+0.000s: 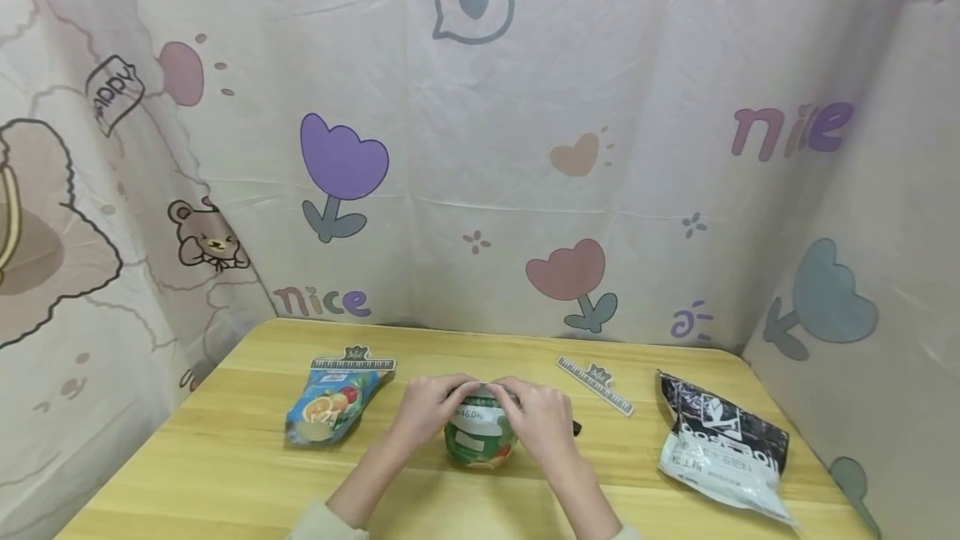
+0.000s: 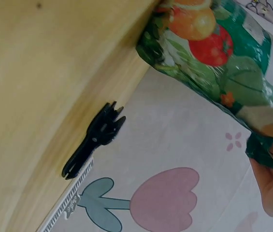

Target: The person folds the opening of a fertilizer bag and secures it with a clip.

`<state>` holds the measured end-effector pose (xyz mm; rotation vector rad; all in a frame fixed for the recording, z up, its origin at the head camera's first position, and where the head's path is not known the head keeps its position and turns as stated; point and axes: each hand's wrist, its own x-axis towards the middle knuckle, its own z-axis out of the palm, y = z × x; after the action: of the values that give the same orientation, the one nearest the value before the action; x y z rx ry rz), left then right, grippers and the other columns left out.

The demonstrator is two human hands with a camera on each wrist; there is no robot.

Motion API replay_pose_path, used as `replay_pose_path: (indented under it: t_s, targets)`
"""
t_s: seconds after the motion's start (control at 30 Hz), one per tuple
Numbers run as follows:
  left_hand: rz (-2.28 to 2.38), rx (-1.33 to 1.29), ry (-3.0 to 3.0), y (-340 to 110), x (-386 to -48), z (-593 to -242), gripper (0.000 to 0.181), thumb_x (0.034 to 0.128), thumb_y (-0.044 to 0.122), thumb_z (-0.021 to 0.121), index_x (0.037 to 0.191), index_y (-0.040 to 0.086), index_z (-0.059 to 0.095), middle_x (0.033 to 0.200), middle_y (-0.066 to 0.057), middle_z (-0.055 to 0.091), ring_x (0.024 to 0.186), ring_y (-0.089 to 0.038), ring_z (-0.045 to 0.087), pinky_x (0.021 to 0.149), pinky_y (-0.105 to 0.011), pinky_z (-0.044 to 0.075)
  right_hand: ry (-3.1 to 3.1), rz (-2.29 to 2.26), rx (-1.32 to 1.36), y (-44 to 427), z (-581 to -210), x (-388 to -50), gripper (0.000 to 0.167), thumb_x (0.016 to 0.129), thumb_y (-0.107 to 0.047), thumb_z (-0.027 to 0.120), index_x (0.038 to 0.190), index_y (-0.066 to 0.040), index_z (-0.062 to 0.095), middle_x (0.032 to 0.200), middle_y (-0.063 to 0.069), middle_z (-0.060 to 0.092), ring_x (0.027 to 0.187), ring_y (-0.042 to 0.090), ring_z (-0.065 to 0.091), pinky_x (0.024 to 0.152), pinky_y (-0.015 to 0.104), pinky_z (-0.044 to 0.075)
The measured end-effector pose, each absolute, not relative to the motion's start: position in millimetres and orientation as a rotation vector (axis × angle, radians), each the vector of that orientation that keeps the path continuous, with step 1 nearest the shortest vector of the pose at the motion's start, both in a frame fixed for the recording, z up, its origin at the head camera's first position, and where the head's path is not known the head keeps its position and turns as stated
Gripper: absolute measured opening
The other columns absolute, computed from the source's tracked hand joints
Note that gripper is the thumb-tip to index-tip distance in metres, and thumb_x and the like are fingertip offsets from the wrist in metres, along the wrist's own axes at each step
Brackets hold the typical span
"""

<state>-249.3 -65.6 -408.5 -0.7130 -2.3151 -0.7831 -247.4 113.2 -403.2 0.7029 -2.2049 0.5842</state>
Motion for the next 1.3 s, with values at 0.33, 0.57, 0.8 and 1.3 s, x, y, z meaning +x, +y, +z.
replay_pose_path:
  t_s: [0.33, 0.57, 0.8, 1.3]
  targets:
    - [-0.827, -0.553, -2.216, -56, -250, -415, 0.017, 0.088, 0.023, 0.062, 0.081, 0.011, 0.073, 0.075, 0.001, 0.069, 0.066, -0.013, 0.066, 0.058, -0.026, 0.051, -2.043, 0.472, 0.744, 107, -409, -253, 0.009, 0.079, -0.017, 0.07, 0.074, -0.01, 0.072, 0.061, 0.001, 0.066, 0.04, 0.007, 0.052, 0.038, 0.015, 0.036]
    - [-0.88, -0.602, -2.263, -59, -250, -415, 0.02, 0.0926, 0.019, 0.055, 0.086, 0.007, 0.07, 0.079, -0.002, 0.069, 0.07, -0.015, 0.066, 0.061, -0.027, 0.052, -2.089, 0.612, 0.765, 111, -409, -250, 0.006, 0.084, -0.01, 0.065, 0.08, -0.007, 0.069, 0.06, -0.001, 0.062, 0.041, -0.002, 0.039, 0.039, 0.011, 0.03]
    - [-0.927, -0.612, -2.281, -60, -249, -413, 0.021, 0.0944, 0.017, 0.052, 0.088, 0.006, 0.069, 0.08, -0.003, 0.069, 0.071, -0.016, 0.065, 0.063, -0.027, 0.052, -2.101, 0.624, 0.758, 110, -410, -251, 0.004, 0.082, -0.003, 0.066, 0.082, -0.007, 0.066, 0.058, 0.0, 0.061, 0.041, -0.001, 0.039, 0.038, 0.012, 0.031]
    - [-1.233, -0.698, -2.313, -72, -249, -417, 0.021, 0.0941, 0.019, 0.052, 0.1, 0.006, 0.068, 0.096, -0.004, 0.068, 0.09, -0.017, 0.063, 0.076, -0.031, 0.051, -2.291, 0.918, 0.811, 121, -405, -248, 0.017, 0.091, -0.001, 0.056, 0.105, -0.01, 0.061, 0.092, 0.001, 0.067, 0.066, 0.006, 0.057, 0.056, 0.023, 0.049]
